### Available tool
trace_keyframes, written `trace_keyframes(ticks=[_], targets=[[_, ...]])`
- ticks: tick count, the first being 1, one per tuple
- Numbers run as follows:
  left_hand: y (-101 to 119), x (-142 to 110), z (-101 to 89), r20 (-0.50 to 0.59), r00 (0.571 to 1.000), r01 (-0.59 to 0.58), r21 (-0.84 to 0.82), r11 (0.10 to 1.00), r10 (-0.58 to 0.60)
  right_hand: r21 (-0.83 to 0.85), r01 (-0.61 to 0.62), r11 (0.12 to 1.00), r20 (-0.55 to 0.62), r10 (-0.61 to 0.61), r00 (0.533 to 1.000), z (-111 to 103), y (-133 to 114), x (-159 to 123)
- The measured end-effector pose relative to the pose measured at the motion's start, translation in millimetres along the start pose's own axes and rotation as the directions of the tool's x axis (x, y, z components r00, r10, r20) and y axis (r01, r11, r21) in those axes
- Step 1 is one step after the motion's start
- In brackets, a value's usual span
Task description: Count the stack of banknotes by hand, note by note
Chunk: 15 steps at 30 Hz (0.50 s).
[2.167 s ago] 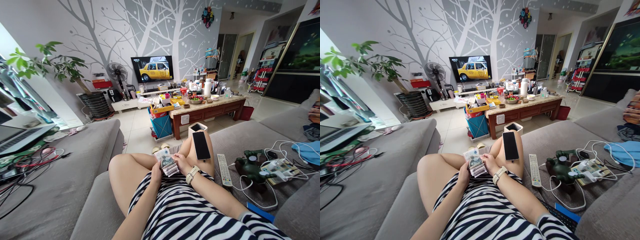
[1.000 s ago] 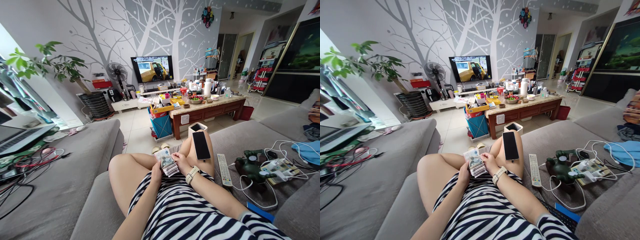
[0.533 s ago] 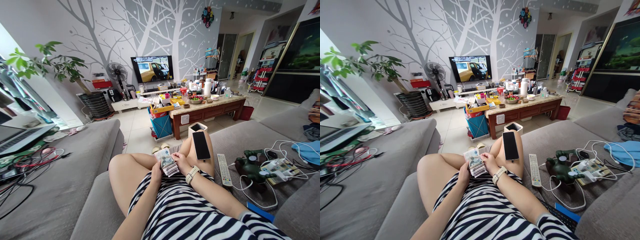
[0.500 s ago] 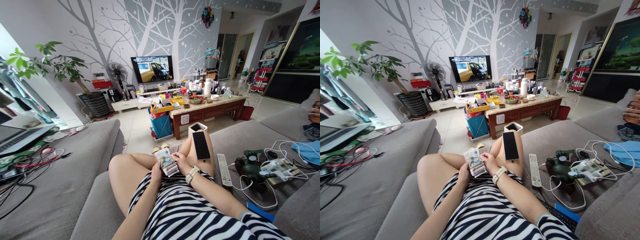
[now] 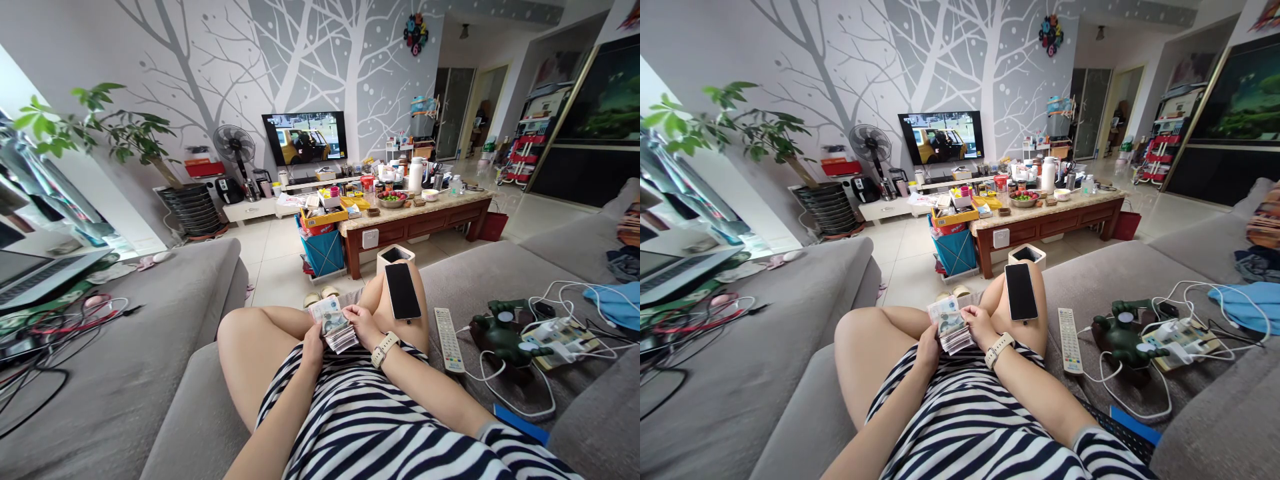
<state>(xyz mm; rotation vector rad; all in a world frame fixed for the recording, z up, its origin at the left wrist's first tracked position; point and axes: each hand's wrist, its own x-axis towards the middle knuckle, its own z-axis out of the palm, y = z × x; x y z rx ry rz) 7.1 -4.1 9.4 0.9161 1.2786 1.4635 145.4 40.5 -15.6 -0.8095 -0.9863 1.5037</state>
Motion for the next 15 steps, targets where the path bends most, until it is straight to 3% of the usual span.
trace_keyframes(ticks=[15], targets=[[15.9, -9.3, 4.0, -0.017, 1.0, 0.01, 0.036, 0.999, -0.009, 0.002, -0.002, 1.0, -0.001, 0.002, 1.0, -0.6, 1.1, 1.1]])
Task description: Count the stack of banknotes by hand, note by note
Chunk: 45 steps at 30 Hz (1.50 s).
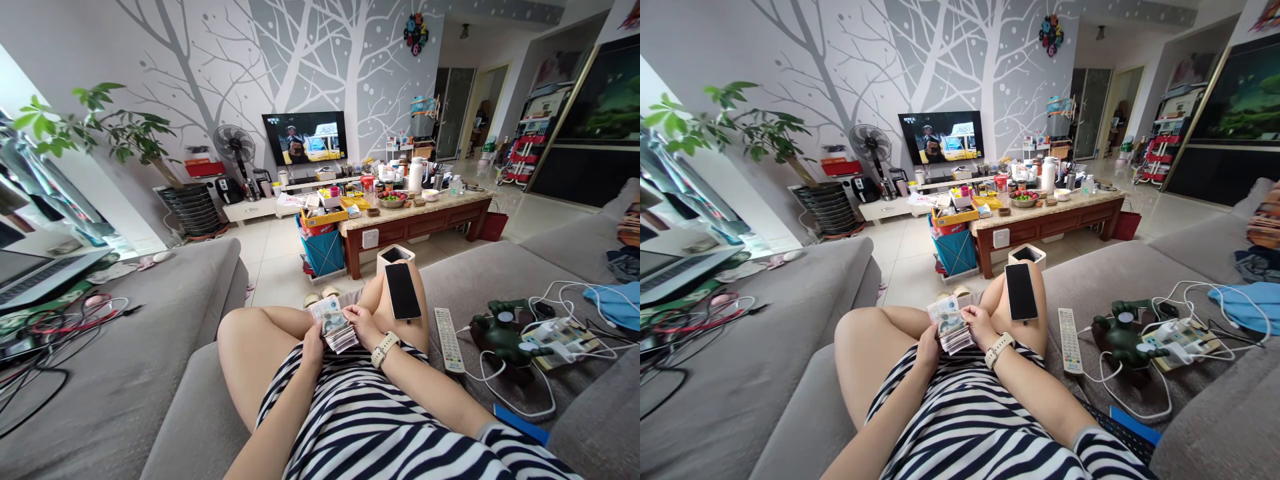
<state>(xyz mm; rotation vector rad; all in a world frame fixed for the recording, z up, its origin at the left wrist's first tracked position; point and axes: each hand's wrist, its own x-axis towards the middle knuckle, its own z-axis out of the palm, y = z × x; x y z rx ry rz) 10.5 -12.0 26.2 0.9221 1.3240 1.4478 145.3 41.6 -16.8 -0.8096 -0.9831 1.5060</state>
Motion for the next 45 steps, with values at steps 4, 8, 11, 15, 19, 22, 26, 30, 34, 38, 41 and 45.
trace_keyframes(ticks=[4, 8, 11, 15, 19, 22, 26, 30, 34, 38, 41, 45], targets=[[-1.8, 1.4, -0.9, 0.007, 1.0, -0.002, -0.004, 1.0, 0.002, 0.002, -0.006, 1.0, 0.006, 0.006, 1.0, -0.1, -0.3, -0.4], [-7.8, 5.4, -2.6, 0.019, 1.0, 0.001, -0.017, 1.0, -0.001, 0.001, -0.001, 1.0, 0.005, 0.001, 1.0, -0.4, -0.1, -0.3], [-15.0, 9.5, -3.3, 0.018, 1.0, 0.008, -0.033, 0.999, -0.007, 0.003, 0.0, 1.0, 0.008, 0.0, 1.0, -0.7, 1.0, 0.2], [-20.3, 11.7, -3.5, 0.008, 1.0, 0.024, -0.051, 0.998, -0.024, 0.005, -0.006, 1.0, 0.012, 0.006, 1.0, -1.4, 3.3, 1.4], [-16.7, 9.1, -3.4, -0.001, 1.0, 0.021, -0.048, 0.999, -0.021, 0.003, -0.005, 1.0, 0.01, 0.005, 1.0, -2.2, 5.1, 2.7], [-12.6, 6.7, -2.7, -0.003, 1.0, 0.016, -0.044, 0.999, -0.017, 0.003, -0.007, 1.0, 0.011, 0.007, 1.0, -2.4, 5.2, 3.0], [-9.5, 4.6, -1.7, 0.001, 1.0, 0.013, -0.039, 0.999, -0.013, 0.004, -0.006, 1.0, 0.01, 0.006, 1.0, -2.2, 4.4, 2.2], [-7.7, 3.4, -1.0, 0.001, 1.0, 0.015, -0.03, 0.999, -0.015, 0.006, -0.007, 1.0, 0.006, 0.007, 1.0, -1.6, 4.0, 1.4], [-6.3, 2.6, -0.7, -0.003, 1.0, 0.018, -0.02, 1.0, -0.018, 0.009, -0.013, 1.0, 0.006, 0.013, 1.0, -0.6, 3.3, 0.7], [-5.4, 2.1, -0.3, -0.011, 1.0, 0.018, -0.011, 1.0, -0.018, 0.008, -0.019, 1.0, 0.006, 0.019, 1.0, 0.1, 1.7, -0.2], [-4.7, 1.8, -0.1, -0.012, 1.0, 0.014, -0.009, 1.0, -0.014, 0.008, -0.021, 1.0, 0.015, 0.021, 1.0, 0.5, 0.2, -1.3], [-3.5, 1.1, 0.2, -0.014, 1.0, 0.005, -0.01, 1.0, -0.005, 0.019, -0.022, 1.0, 0.029, 0.022, 0.999, 1.6, -2.2, -3.5]])
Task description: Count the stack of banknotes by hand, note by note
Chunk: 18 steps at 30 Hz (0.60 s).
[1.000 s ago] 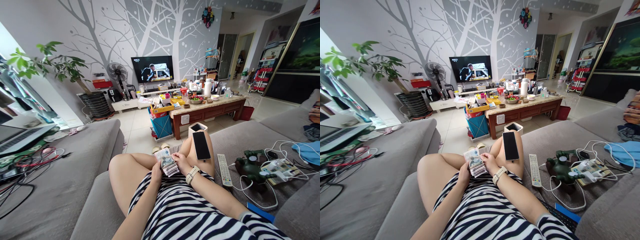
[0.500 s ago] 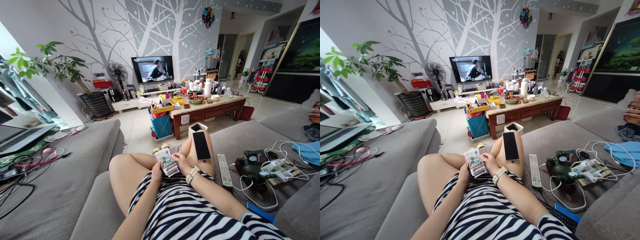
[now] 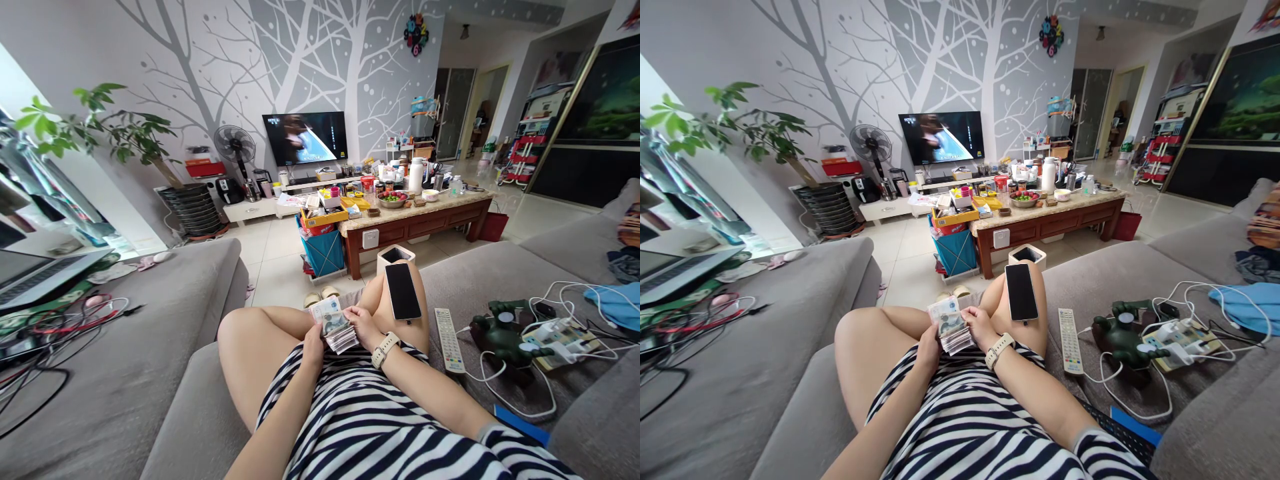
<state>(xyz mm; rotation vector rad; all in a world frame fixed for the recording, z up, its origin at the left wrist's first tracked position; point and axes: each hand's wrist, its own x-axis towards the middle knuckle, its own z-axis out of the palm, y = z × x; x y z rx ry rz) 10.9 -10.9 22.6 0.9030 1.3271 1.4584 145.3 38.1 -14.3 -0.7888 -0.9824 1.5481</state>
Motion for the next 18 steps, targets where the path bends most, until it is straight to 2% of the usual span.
trace_keyframes(ticks=[10, 18], targets=[[2.9, -2.0, 0.5, 0.004, 1.0, 0.008, 0.006, 1.0, -0.008, 0.032, -0.021, 0.999, 0.017, 0.02, 1.0, 2.9, -3.6, -2.1], [-6.4, 4.4, -1.6, -0.001, 1.0, 0.016, -0.032, 0.999, -0.016, 0.022, -0.022, 1.0, 0.034, 0.021, 0.999, 3.6, -4.0, -2.4]])
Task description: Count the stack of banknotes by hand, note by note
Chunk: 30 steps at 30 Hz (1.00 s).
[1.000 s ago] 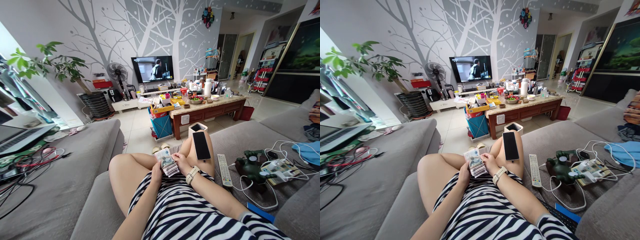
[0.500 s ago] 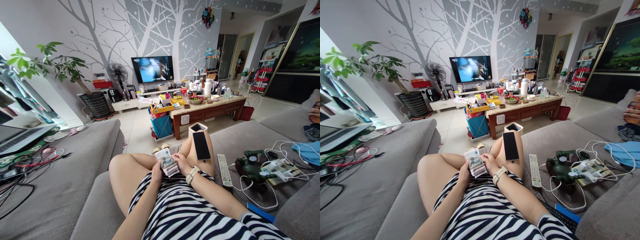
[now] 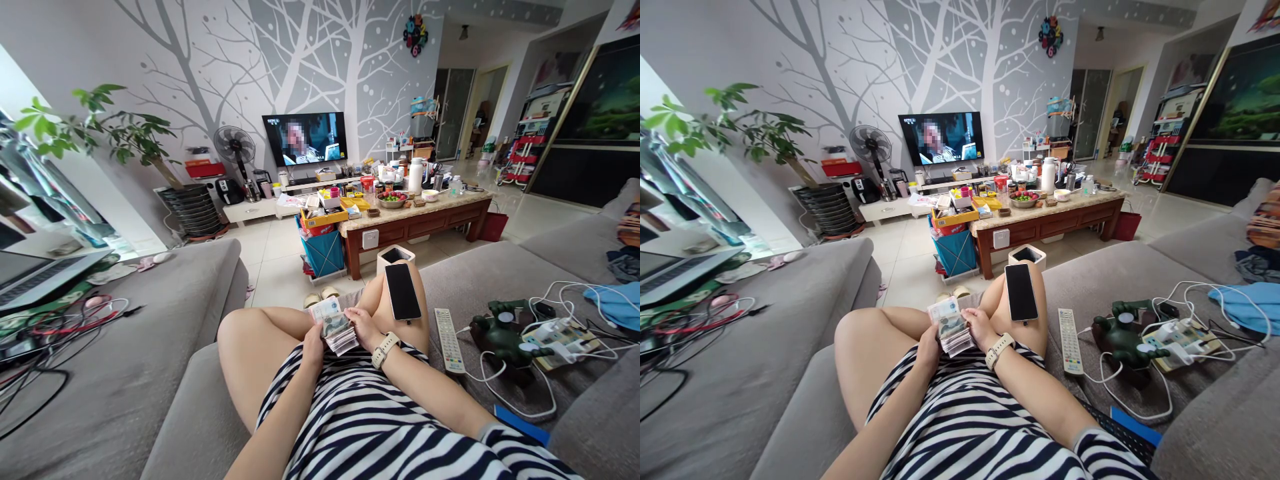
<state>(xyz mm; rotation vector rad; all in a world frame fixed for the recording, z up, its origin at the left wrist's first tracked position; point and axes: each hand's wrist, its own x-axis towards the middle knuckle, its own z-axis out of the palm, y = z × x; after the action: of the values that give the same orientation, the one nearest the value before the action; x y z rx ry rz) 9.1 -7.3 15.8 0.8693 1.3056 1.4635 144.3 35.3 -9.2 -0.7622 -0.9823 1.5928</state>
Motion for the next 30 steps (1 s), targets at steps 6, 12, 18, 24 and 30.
trace_keyframes(ticks=[6, 12, 18, 24, 30], targets=[[-8.0, 6.2, -1.5, -0.001, 1.0, 0.015, -0.045, 0.999, -0.015, -0.052, -0.044, 0.998, 0.032, 0.046, 0.998, 0.0, -2.3, -2.6], [-6.4, 5.2, -1.8, 0.011, 1.0, 0.022, -0.075, 0.997, -0.022, -0.084, -0.002, 0.996, -0.027, -0.001, 1.0, -1.0, -0.7, 0.1], [-10.2, 3.9, -0.1, 0.054, 0.997, 0.058, -0.133, 0.989, -0.051, -0.087, 0.027, 0.996, -0.088, -0.034, 0.996, -2.8, 1.6, 4.0], [-17.6, 9.9, -4.5, 0.057, 0.996, 0.081, -0.153, 0.985, -0.073, -0.086, 0.013, 0.996, -0.07, -0.019, 0.997, -3.2, 3.3, 3.9], [-26.6, 18.4, -6.5, 0.046, 0.993, 0.116, -0.192, 0.975, -0.109, -0.05, 0.031, 0.998, -0.05, -0.034, 0.998, -1.9, 0.8, 0.9]])
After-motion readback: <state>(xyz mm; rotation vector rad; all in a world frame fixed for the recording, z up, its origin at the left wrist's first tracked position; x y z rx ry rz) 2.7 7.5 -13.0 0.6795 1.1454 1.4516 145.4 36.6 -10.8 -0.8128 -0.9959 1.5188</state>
